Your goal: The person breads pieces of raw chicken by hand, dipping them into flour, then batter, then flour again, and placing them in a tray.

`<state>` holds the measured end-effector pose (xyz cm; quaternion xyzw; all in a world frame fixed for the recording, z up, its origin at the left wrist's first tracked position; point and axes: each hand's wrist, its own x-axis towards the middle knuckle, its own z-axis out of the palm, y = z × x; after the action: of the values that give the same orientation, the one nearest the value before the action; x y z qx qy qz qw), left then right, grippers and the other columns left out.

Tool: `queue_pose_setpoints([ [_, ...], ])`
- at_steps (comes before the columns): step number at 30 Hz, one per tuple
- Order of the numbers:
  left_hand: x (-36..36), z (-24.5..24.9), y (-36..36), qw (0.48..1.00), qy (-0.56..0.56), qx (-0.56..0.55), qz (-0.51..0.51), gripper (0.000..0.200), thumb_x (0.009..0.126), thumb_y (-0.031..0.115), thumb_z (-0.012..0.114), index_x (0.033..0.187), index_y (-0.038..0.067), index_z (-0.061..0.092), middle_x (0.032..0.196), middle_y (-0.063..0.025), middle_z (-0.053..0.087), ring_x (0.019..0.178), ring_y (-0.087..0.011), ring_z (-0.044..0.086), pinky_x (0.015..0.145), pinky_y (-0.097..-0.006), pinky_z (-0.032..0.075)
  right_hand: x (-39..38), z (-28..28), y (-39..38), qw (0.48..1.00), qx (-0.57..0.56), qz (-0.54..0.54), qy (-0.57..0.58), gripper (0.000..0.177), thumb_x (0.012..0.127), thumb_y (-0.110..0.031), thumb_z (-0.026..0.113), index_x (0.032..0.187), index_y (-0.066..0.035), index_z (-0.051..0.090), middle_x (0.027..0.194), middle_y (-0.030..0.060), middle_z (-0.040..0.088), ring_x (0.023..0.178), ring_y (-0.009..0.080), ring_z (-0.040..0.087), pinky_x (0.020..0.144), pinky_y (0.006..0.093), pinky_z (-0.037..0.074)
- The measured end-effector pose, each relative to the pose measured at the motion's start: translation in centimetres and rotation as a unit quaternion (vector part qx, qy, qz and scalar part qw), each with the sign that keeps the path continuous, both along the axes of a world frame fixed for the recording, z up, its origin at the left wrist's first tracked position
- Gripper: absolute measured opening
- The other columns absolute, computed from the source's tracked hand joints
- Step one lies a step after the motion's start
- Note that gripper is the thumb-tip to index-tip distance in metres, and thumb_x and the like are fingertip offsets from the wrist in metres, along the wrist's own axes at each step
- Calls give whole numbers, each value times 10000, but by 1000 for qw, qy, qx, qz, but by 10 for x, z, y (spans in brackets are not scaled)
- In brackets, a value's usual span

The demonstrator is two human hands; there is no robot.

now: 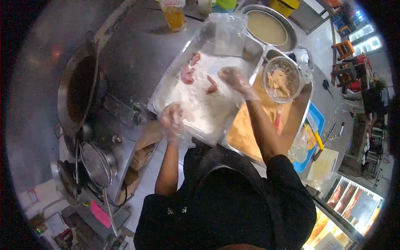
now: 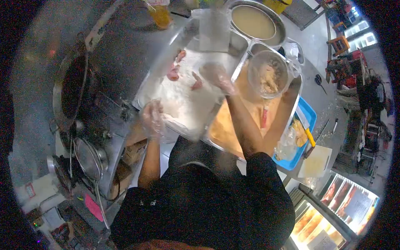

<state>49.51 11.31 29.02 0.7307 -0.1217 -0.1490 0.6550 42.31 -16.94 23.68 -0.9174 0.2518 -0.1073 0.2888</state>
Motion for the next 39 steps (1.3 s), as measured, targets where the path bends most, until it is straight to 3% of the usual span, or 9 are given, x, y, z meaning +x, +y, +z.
queue_pose_setpoints([
  [10, 125, -82, 27, 986, -165, 13, 21, 257, 850, 259, 529, 819, 10, 584, 777, -47, 592, 704, -144, 541, 677, -291, 449, 37, -203, -26, 914, 257, 228, -215, 147, 791, -160, 577, 824, -25, 623, 745, 88, 632, 639, 178, 587, 635, 333, 472],
  [15, 131, -122, 32, 997, -71, -24, -34, 241, 809, 254, 525, 797, 18, 572, 740, -66, 566, 678, -179, 542, 636, -319, 435, 77, -136, 72, 998, 15, 30, -60, 159, 770, -165, 598, 752, -11, 630, 760, 121, 642, 672, 221, 596, 692, 322, 467],
  [17, 127, -109, 28, 988, -152, -7, -24, 229, 800, 249, 528, 783, 24, 569, 709, -67, 557, 649, -182, 541, 612, -323, 428, 107, -134, 54, 911, 367, -33, -188, 145, 749, -166, 621, 740, -22, 628, 760, 125, 631, 726, 233, 593, 713, 333, 462],
  [19, 125, -108, 29, 988, -156, -7, -11, 229, 789, 279, 549, 773, 53, 577, 674, -77, 560, 600, -214, 546, 577, -332, 427, 160, -1, 52, 958, 274, -84, -3, 156, 731, -170, 641, 789, -27, 621, 782, 125, 612, 817, 234, 582, 762, 361, 461],
  [21, 126, -110, 26, 975, -221, 25, 8, 216, 780, 281, 559, 764, 67, 583, 660, -77, 562, 580, -225, 545, 564, -335, 426, 182, -50, 41, 995, -2, -89, -50, 164, 730, -182, 643, 816, -45, 616, 788, 112, 601, 827, 239, 579, 757, 374, 466],
  [29, 130, -92, 26, 977, -175, 111, -45, 178, 764, 248, 588, 761, 71, 607, 662, -111, 579, 617, -244, 579, 576, -351, 450, 110, -99, 130, 983, -4, 159, 88, 288, 716, -265, 653, 930, -87, 581, 903, 117, 588, 958, 304, 528, 807, 379, 447],
  [34, 132, -24, 12, 912, -315, 79, -250, 169, 767, 187, 602, 882, 64, 612, 810, -132, 618, 775, -269, 611, 644, -362, 486, 114, -51, 141, 971, -61, 172, 155, 447, 759, -300, 579, 1166, -166, 451, 1143, 143, 480, 1103, 372, 413, 940, 494, 332],
  [37, 115, -1, 3, 826, -94, 309, -462, 338, 789, 231, 564, 1090, 79, 540, 925, -151, 615, 868, -321, 582, 737, -399, 461, 108, -75, 160, 966, -232, 112, -16, 310, 794, -318, 495, 1029, -127, 561, 935, 124, 555, 879, 324, 504, 797, 464, 388],
  [39, 117, -66, 4, 733, -290, 393, -473, 302, 835, 216, 495, 1103, 83, 538, 946, -180, 612, 869, -333, 592, 765, -417, 465, 109, -65, 152, 975, -171, 124, 64, 301, 802, -311, 484, 1014, -110, 556, 930, 122, 577, 859, 306, 538, 797, 442, 423],
])
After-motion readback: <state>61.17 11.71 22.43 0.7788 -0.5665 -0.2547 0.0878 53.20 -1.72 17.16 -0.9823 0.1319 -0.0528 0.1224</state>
